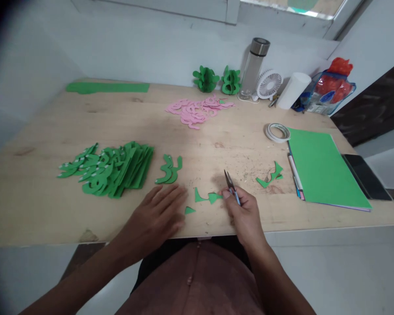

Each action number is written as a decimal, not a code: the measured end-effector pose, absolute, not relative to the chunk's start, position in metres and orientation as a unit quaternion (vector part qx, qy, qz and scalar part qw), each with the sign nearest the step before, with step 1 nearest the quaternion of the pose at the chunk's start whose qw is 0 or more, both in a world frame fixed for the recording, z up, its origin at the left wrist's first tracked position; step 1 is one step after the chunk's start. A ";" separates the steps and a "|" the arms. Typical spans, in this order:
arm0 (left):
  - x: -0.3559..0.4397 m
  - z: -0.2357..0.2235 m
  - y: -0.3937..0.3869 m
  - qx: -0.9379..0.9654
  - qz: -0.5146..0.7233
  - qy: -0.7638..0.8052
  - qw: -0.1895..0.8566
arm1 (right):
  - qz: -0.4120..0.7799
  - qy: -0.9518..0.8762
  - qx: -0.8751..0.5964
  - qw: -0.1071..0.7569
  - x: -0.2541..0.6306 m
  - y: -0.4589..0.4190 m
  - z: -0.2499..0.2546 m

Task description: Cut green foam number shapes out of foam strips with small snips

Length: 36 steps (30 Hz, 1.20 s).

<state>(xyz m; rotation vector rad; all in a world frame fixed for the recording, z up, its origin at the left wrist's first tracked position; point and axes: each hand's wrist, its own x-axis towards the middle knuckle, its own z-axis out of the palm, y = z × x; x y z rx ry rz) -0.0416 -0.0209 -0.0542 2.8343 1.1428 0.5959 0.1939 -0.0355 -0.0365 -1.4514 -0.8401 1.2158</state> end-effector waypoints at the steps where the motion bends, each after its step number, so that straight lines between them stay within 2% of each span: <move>1: -0.039 -0.058 -0.028 0.910 0.174 0.374 0.031 | 0.506 -0.336 -0.602 0.518 0.196 -0.036 -0.036; 9: 0.017 -0.070 -0.035 0.885 0.124 0.441 0.083 | 0.502 -0.302 -0.584 0.562 0.205 -0.036 -0.029; 17: 0.113 -0.065 0.002 0.863 0.203 0.414 0.208 | 0.502 -0.264 -0.541 0.621 0.229 -0.047 -0.027; 23: 0.199 -0.060 0.035 0.785 0.296 0.406 0.362 | 0.464 -0.243 -0.557 0.644 0.250 -0.061 -0.029; 27: 0.203 -0.052 0.045 0.782 0.324 0.388 0.364 | 0.443 -0.227 -0.560 0.662 0.260 -0.069 -0.028; 31: 0.142 -0.048 0.036 0.806 0.353 0.355 0.315 | 0.459 -0.212 -0.561 0.656 0.260 -0.068 -0.031; 36: 0.054 -0.041 0.017 0.900 0.170 0.370 0.154 | 0.493 -0.208 -0.558 0.634 0.250 -0.060 -0.036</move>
